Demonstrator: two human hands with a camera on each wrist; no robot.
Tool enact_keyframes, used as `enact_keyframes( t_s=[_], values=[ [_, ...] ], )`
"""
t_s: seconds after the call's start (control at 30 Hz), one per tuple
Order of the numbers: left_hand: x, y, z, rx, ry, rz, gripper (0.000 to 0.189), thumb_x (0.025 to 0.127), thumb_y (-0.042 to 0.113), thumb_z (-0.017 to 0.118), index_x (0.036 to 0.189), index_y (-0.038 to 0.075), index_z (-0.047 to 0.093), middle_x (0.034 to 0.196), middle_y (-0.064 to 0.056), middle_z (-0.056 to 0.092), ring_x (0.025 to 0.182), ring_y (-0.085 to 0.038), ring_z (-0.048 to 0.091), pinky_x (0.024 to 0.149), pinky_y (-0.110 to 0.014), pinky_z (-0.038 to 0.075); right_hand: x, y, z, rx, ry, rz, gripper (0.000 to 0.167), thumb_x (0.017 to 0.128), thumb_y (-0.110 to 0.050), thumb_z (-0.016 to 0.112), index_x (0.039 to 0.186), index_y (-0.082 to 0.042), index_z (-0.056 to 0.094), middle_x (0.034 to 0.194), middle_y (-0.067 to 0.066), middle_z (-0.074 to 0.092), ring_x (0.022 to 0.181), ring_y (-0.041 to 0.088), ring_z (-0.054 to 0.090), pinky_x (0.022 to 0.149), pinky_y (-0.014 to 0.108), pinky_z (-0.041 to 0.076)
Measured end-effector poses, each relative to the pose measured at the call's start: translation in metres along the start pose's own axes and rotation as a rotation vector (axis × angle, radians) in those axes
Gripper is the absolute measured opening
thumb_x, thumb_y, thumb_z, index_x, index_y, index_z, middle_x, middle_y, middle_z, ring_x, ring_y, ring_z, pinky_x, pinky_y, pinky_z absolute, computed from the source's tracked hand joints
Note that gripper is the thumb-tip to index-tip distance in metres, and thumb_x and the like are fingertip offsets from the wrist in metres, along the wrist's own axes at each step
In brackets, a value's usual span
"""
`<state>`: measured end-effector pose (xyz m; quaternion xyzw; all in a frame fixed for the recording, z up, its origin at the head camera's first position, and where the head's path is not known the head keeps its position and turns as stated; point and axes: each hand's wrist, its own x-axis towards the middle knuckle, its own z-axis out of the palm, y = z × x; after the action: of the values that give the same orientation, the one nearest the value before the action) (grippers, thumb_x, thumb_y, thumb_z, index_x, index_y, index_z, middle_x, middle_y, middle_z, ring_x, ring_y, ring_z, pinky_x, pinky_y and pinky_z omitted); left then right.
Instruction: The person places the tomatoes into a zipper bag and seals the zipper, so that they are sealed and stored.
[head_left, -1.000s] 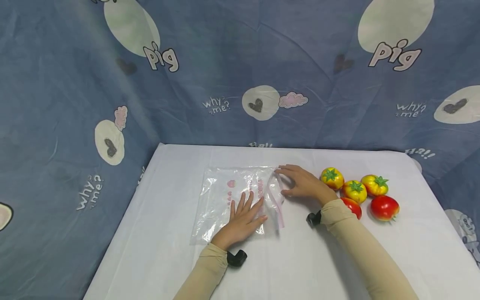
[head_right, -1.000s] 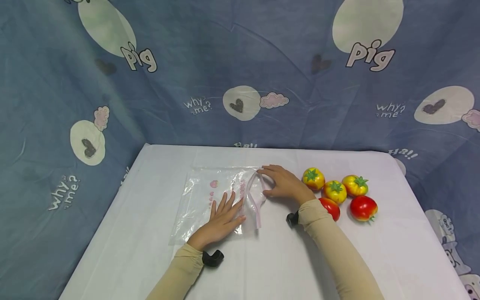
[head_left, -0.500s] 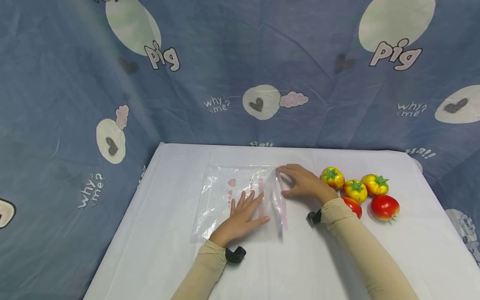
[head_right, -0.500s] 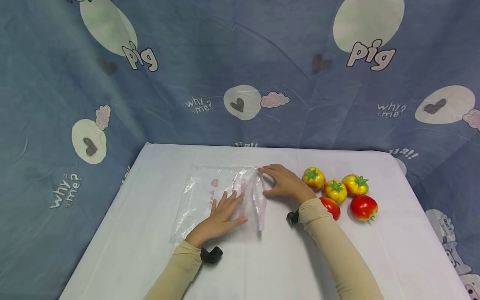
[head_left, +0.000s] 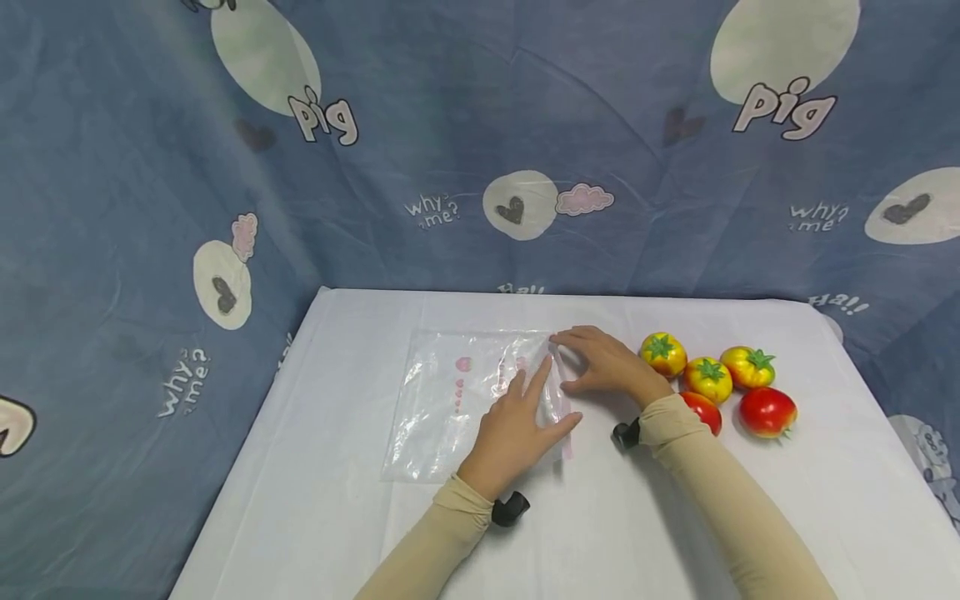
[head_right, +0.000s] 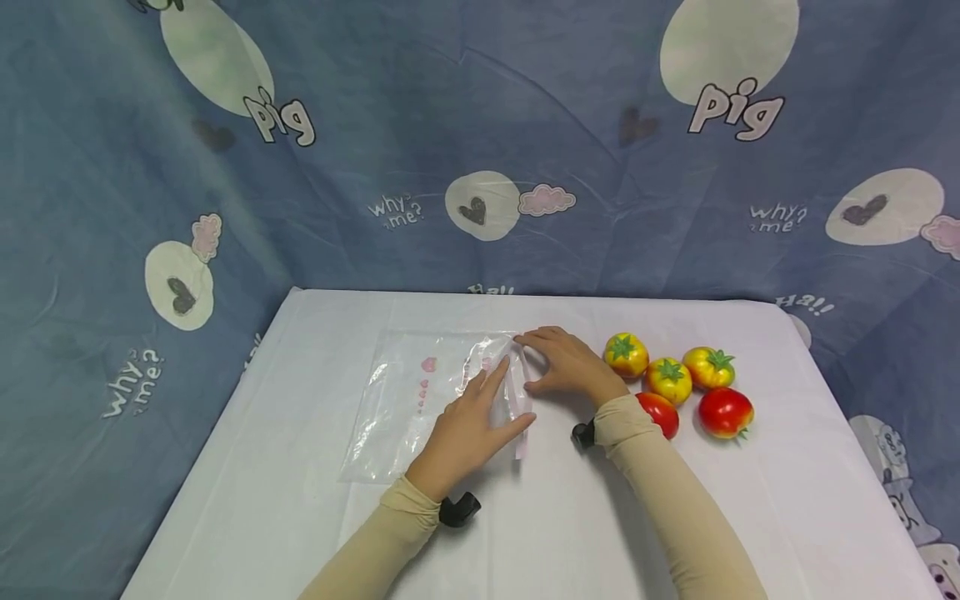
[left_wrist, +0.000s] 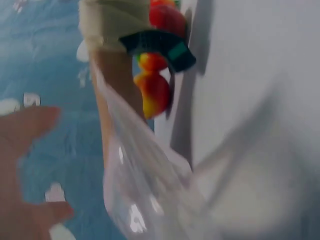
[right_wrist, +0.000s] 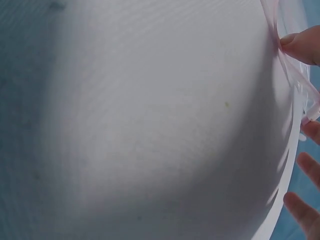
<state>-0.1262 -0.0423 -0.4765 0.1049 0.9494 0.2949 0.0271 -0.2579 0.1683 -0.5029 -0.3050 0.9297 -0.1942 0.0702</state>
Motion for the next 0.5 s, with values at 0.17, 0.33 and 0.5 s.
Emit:
enact_keyframes(
  t_s=[0.17,0.33,0.5],
  values=[
    [0.003,0.013,0.008,0.161,0.0,0.008,0.076,0.094,0.05,0.066,0.161,0.035,0.036,0.154,-0.028,0.047,0.086,-0.044,0.073,0.066,-0.051,0.06,0.0,-0.005,0.0,-0.008,-0.019,-0.008,0.08,0.08,-0.036,0.083,0.152,-0.017,0.053,0.155,0.014,0.053,0.148,0.037,0.042,0.123,0.06,0.035],
    [0.006,0.014,0.015,0.187,0.004,0.028,0.055,0.091,0.03,0.061,0.145,0.02,0.058,0.134,-0.022,0.061,0.069,-0.035,0.068,0.056,-0.043,0.056,0.0,-0.007,-0.002,-0.019,-0.016,-0.011,0.08,0.08,-0.037,0.084,0.151,-0.017,0.053,0.156,0.013,0.052,0.149,0.037,0.041,0.124,0.058,0.034],
    [0.009,0.015,0.022,0.214,0.012,0.024,0.048,0.089,0.031,0.058,0.129,0.005,0.064,0.114,-0.017,0.067,0.075,-0.037,0.071,0.059,-0.043,0.058,0.0,-0.007,-0.003,-0.021,-0.01,-0.022,0.08,0.08,-0.036,0.084,0.151,-0.016,0.054,0.155,0.013,0.053,0.149,0.037,0.041,0.125,0.057,0.034]
  ],
)
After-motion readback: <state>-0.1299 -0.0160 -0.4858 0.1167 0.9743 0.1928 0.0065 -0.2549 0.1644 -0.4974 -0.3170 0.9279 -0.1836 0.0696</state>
